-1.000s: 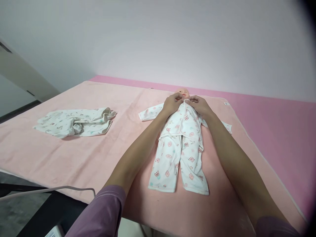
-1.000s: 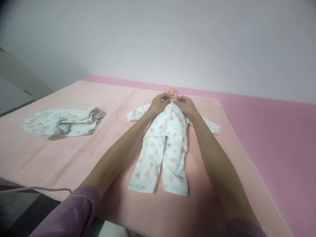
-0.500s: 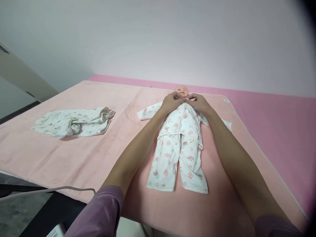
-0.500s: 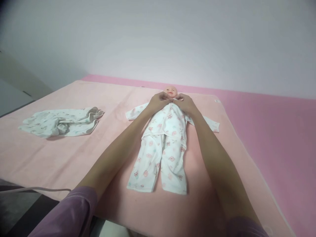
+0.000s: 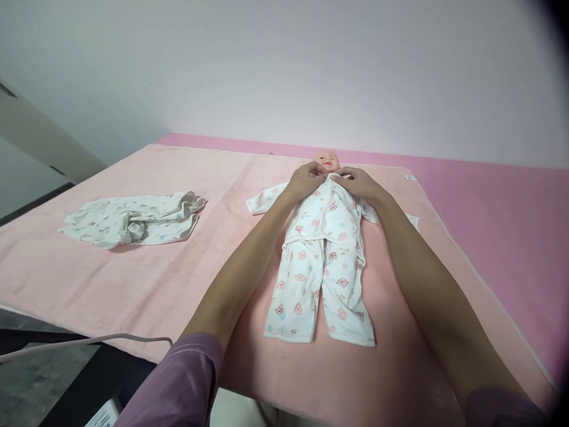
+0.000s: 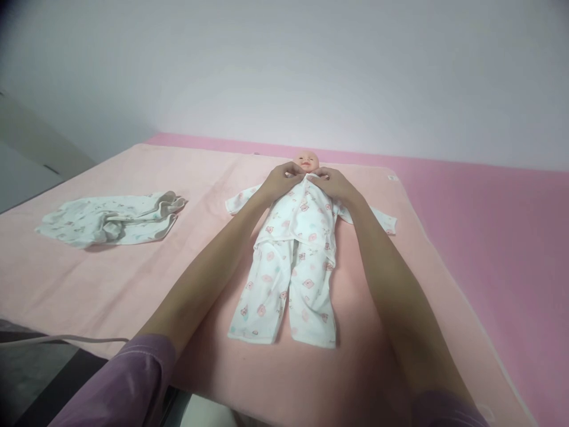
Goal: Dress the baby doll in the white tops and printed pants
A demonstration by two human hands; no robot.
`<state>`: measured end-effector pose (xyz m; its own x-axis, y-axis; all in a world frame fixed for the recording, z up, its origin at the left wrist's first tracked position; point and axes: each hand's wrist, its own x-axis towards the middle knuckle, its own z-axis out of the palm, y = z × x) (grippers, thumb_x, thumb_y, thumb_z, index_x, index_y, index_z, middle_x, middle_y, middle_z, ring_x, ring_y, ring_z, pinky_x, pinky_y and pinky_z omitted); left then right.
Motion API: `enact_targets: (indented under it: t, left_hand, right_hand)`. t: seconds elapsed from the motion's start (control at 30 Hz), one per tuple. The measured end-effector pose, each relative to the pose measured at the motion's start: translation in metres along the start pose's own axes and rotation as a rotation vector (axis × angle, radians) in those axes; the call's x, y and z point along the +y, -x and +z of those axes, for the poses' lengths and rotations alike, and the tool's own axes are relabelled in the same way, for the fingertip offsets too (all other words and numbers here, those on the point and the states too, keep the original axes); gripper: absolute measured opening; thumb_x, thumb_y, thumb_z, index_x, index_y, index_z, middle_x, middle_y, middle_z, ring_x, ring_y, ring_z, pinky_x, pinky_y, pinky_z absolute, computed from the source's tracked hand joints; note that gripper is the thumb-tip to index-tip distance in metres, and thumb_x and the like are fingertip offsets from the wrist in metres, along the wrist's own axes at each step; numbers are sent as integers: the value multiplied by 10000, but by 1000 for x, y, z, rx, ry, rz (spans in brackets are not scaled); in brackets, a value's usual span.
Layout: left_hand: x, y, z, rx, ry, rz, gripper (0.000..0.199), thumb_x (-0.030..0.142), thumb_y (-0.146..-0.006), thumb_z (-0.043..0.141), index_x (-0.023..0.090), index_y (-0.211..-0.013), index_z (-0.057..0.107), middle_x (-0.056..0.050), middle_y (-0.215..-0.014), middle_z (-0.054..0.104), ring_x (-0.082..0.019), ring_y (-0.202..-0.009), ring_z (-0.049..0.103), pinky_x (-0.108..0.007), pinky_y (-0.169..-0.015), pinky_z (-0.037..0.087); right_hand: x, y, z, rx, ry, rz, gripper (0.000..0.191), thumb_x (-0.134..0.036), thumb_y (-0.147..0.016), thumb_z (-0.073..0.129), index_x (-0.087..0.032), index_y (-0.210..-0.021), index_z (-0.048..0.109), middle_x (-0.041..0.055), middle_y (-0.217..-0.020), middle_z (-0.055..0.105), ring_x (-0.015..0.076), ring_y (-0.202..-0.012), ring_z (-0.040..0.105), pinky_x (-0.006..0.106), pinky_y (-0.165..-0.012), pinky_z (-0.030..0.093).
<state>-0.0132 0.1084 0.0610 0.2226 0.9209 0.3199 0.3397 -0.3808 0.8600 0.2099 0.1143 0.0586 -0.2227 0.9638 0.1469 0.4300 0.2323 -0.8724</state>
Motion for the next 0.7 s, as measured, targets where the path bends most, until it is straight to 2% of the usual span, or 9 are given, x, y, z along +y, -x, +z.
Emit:
enact_targets:
  t: [0.1, 0.37, 0.7]
  left_hand:
    - [1, 0, -2, -17, -10, 10, 130, 329, -951, 720, 214, -1001, 751, -58, -1170, 810, -220, -1086, 712, -349, -1030, 539]
    - [-9, -9, 5, 28, -37, 50, 121, 301, -958, 693, 221, -1015, 763, -45, -1120, 813, -218, -1082, 723, -337, -999, 530]
    - [2, -13, 6, 13, -129, 7, 97, 218, -951, 687, 226, -957, 784, -60, -1128, 837, -267, -1098, 741, -391, -1018, 529]
  right_hand:
    - [3, 0, 5, 42, -65, 1, 490, -654, -835, 892, -248, -1101, 819, 89, -1107, 804, 288, -1017, 695, 439, -967, 589]
    - [14, -6, 10, 145, -155, -78, 504, -672, -776, 920, -244, -993, 765, 70, -1122, 785, 260, -1036, 685, 431, -1018, 567]
    - [21, -14, 17, 193, -188, -36, 573, -736, -728, 923, -246, -970, 753, 57, -1070, 774, 258, -1075, 689, 401, -1027, 566]
